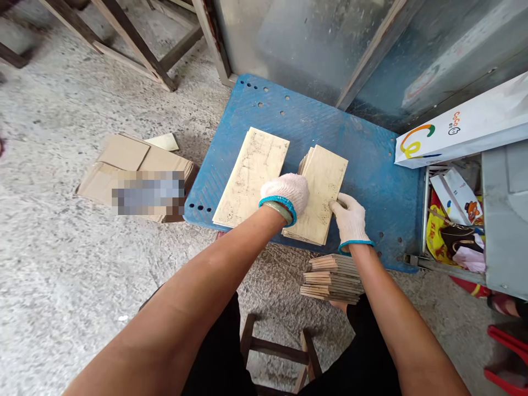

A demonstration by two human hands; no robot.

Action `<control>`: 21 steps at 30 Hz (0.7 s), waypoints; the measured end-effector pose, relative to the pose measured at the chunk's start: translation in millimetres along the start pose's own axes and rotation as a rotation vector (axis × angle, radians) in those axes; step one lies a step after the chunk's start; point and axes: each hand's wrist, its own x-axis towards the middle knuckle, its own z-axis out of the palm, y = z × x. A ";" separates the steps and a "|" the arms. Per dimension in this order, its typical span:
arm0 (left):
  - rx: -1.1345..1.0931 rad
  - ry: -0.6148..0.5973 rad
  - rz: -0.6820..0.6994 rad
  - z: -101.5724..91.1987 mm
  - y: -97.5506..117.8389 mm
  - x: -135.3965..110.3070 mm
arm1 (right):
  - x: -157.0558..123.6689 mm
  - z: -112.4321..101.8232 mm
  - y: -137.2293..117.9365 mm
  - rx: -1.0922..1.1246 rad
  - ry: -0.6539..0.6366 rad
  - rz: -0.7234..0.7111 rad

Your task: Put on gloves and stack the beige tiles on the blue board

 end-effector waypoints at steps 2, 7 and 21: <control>0.021 -0.003 0.015 -5.6 0.1 -3.0 | 0.0 -0.3 -2.8 -0.009 -0.012 -0.037; -0.083 0.092 -0.028 -18.9 -1.1 -8.8 | -1.8 -1.0 -9.4 -0.056 -0.037 -0.077; -0.006 -0.130 0.051 39.1 -3.5 -9.2 | 0.8 -7.3 -10.9 -0.043 -0.131 -0.118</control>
